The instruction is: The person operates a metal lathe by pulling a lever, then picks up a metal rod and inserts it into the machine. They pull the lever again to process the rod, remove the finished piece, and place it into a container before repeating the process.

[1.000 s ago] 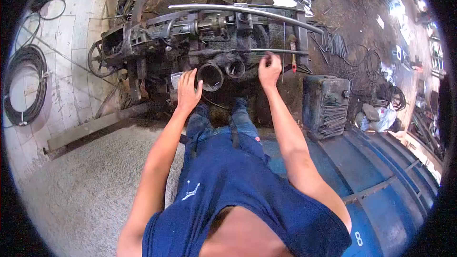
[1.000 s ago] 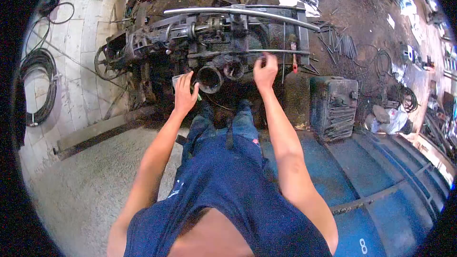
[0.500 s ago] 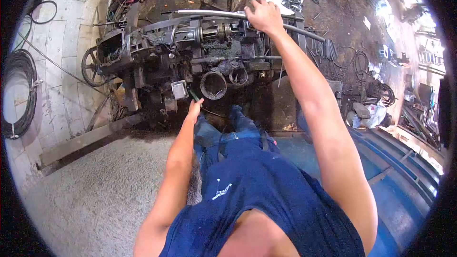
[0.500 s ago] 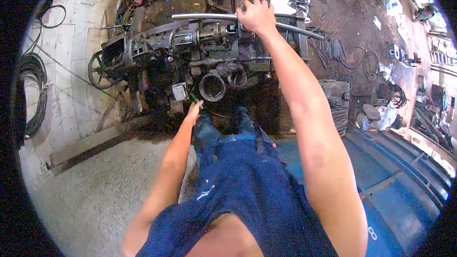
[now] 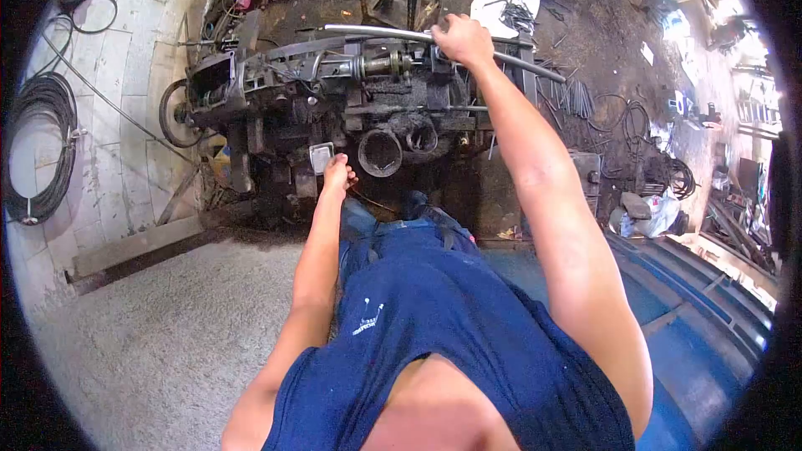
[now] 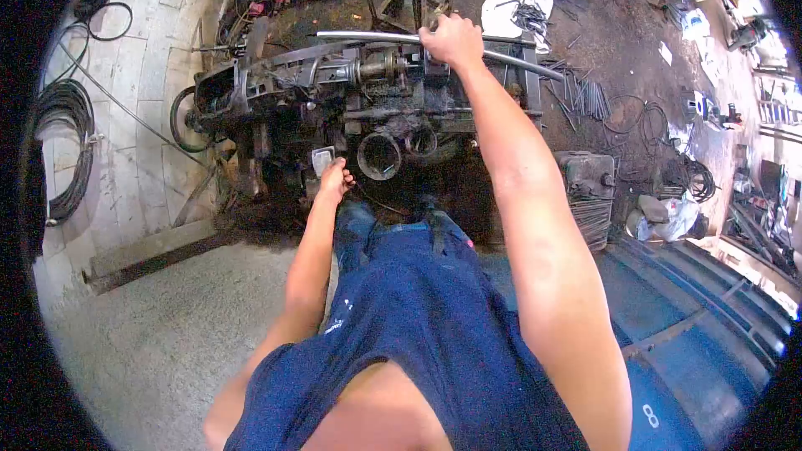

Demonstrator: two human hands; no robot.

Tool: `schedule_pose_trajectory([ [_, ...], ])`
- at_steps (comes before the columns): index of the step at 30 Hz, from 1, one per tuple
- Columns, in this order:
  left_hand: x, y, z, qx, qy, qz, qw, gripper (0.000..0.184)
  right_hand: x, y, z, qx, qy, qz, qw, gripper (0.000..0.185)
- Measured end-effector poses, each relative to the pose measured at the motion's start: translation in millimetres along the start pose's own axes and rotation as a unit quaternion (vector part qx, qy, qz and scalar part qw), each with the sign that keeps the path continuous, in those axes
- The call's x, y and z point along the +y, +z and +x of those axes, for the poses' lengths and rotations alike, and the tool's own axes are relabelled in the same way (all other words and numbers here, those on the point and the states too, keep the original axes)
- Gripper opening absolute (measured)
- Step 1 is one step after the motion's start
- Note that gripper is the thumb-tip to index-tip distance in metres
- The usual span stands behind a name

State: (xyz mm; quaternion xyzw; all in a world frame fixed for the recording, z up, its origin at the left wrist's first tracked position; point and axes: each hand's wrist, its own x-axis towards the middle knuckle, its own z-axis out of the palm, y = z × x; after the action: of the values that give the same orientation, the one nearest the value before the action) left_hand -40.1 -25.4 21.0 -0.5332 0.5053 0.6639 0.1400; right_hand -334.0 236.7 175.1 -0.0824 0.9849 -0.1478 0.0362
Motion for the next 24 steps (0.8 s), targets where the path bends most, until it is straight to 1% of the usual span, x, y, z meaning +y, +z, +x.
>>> schedule_pose_trajectory([
  [1, 3.5, 0.7, 3.6, -0.021, -0.024, 0.011, 0.999, 0.025, -4.3, -2.5, -0.6, -0.004, 0.003, 0.000, 1.000, 0.054],
  [2, 4.7, 0.5, 5.8, -0.020, -0.033, 0.010, 0.999, 0.019, -6.3, -1.3, 0.7, -0.002, 0.003, -0.012, 1.000, 0.054],
  [3, 5.8, -0.5, 7.3, -0.022, -0.029, 0.015, 0.999, 0.019, -6.5, -5.0, 1.8, 0.003, 0.007, -0.010, 1.000, 0.054],
  [5, 5.3, -8.4, 9.0, -0.064, -0.058, -0.012, 0.996, 0.018, -7.5, -8.9, -0.5, -0.025, 0.021, 0.000, 0.999, 0.055],
  [6, 6.6, -12.6, 9.9, -0.085, -0.075, -0.012, 0.994, 0.028, -10.2, -19.7, -5.6, -0.037, 0.050, 0.016, 0.998, 0.055],
  [7, 9.4, -15.8, 11.3, -0.087, -0.072, -0.005, 0.994, 0.028, -8.3, -19.9, -7.2, -0.032, 0.056, 0.019, 0.998, 0.055],
  [9, 14.0, -19.8, 15.4, -0.102, -0.116, 0.044, 0.987, 0.043, -1.9, -16.3, -7.9, 0.005, 0.053, 0.034, 0.998, 0.053],
  [10, 17.5, -22.0, 19.4, -0.123, -0.131, 0.059, 0.982, 0.053, -1.4, -14.1, -5.4, 0.004, 0.060, 0.023, 0.998, 0.051],
  [11, 17.9, -23.0, 22.1, -0.129, -0.133, 0.054, 0.981, 0.052, -1.6, -10.5, -5.0, 0.007, 0.067, 0.027, 0.997, 0.051],
  [13, 26.2, -20.5, 17.1, -0.144, -0.145, 0.084, 0.975, 0.052, -13.1, -19.3, -8.8, -0.020, 0.074, 0.027, 0.997, 0.051],
  [17, 27.0, -23.5, 15.3, -0.150, -0.124, 0.111, 0.975, 0.050, -16.3, -23.3, -7.7, -0.036, 0.070, 0.039, 0.996, 0.050],
  [19, 28.6, -19.5, 11.4, -0.135, -0.120, 0.118, 0.976, 0.049, -11.9, -24.7, -8.9, -0.026, 0.085, 0.035, 0.995, 0.050],
  [22, 25.6, -13.5, 11.5, -0.104, -0.096, 0.178, 0.974, 0.046, -5.8, -22.1, -5.4, -0.032, 0.073, 0.032, 0.996, 0.052],
  [24, 21.7, -12.5, 10.8, -0.080, -0.082, 0.211, 0.971, 0.048, -5.7, -15.8, -5.4, -0.017, 0.064, 0.034, 0.997, 0.052],
])
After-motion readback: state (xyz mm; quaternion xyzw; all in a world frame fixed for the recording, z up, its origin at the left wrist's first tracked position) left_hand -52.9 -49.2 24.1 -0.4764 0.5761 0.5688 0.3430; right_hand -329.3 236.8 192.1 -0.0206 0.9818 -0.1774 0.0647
